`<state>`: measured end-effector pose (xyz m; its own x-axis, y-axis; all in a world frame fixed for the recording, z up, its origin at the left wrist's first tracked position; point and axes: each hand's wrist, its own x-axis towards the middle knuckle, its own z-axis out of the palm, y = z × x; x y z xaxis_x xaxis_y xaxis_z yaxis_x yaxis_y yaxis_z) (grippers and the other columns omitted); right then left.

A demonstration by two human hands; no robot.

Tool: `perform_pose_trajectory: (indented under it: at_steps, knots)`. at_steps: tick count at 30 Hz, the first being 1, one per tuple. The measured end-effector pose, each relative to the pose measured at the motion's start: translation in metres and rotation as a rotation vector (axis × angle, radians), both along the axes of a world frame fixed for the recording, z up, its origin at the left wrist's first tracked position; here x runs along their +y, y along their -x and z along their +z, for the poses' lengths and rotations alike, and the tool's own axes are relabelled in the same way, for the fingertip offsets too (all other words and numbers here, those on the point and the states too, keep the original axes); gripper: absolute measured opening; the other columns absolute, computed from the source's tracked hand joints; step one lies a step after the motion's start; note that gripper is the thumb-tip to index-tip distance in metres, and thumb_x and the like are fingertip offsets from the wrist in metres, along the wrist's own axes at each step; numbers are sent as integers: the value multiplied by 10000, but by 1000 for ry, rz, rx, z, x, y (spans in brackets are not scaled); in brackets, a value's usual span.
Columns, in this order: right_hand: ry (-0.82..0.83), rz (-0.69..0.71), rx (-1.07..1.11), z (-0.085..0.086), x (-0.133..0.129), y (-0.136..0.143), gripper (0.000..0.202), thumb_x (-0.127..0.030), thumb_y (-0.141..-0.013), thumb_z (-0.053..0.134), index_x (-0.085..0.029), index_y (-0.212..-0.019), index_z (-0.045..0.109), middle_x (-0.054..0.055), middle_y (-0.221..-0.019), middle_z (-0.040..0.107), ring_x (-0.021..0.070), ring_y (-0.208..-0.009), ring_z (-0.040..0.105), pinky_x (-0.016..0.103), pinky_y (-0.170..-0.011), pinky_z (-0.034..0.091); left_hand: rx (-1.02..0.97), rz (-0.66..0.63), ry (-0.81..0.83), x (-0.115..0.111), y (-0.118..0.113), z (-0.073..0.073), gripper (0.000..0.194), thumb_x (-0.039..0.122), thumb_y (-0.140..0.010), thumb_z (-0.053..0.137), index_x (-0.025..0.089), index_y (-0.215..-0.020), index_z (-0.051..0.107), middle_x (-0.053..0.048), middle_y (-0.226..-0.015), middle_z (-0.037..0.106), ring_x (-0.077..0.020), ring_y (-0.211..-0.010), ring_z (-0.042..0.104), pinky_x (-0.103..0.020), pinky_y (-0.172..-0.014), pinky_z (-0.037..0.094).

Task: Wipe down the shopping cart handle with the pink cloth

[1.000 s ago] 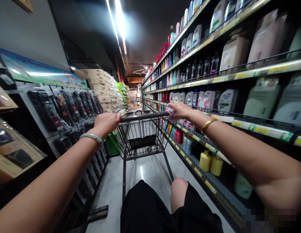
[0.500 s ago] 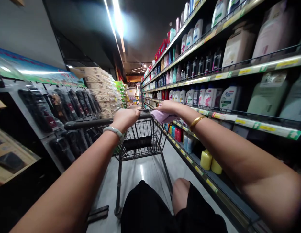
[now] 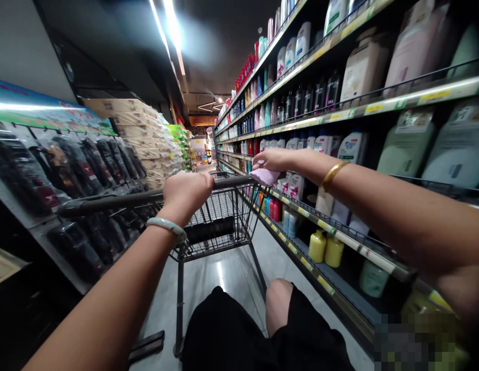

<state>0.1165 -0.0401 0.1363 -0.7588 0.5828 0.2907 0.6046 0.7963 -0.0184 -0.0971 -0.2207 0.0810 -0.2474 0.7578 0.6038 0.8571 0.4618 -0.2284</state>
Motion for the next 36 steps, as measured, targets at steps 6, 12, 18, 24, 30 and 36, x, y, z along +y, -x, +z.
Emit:
perform_pose_trajectory:
  at_steps: [6,12,18,24,30,36]
  knots:
    - [133,-63,244,-14,10,-3,374,-279,-904,658,-213,-1252,776,93,-1105,795,223,-880,699,313,-710,527,18,-35,32,-4,-4,2,713,384,-1033,158,124,-979,820,-234,-1003,798,-361,-971,756,-410,-698,481]
    - [-114,-180,312,-16,-3,0,346,-418,-956,681,-239,-1239,768,143,-1218,744,291,-1043,680,362,-825,502,25,2,69,-17,-5,5,735,417,-1038,154,130,-974,828,-234,-981,797,-376,-936,766,-406,-660,477]
    - [-326,-135,554,-50,-43,-38,384,-391,-1019,561,-235,-1335,714,158,-1327,622,317,-1135,631,415,-965,519,-4,12,83,-38,-10,8,702,397,-1018,172,137,-944,820,-222,-967,793,-385,-947,758,-401,-637,454]
    - [-401,-402,743,-135,-103,-52,611,-219,-929,533,-278,-1537,549,183,-1496,489,454,-1462,421,590,-1107,471,-5,12,66,-56,-14,6,720,414,-1012,154,121,-955,810,-233,-973,780,-394,-973,743,-411,-642,432]
    - [-260,-463,837,-216,-87,-7,594,-173,-862,566,-272,-1444,635,191,-1472,540,409,-1488,429,618,-1167,438,-19,54,16,-63,-19,3,781,450,-1021,103,102,-999,801,-224,-1042,776,-361,-1023,710,-396,-718,450]
    - [-144,-395,799,-236,-75,13,528,-109,-877,466,-235,-1349,666,185,-1422,585,327,-1433,519,522,-1188,461,-37,43,49,-70,-25,1,806,436,-1026,66,100,-1013,798,-215,-1044,756,-353,-1044,687,-408,-827,463]
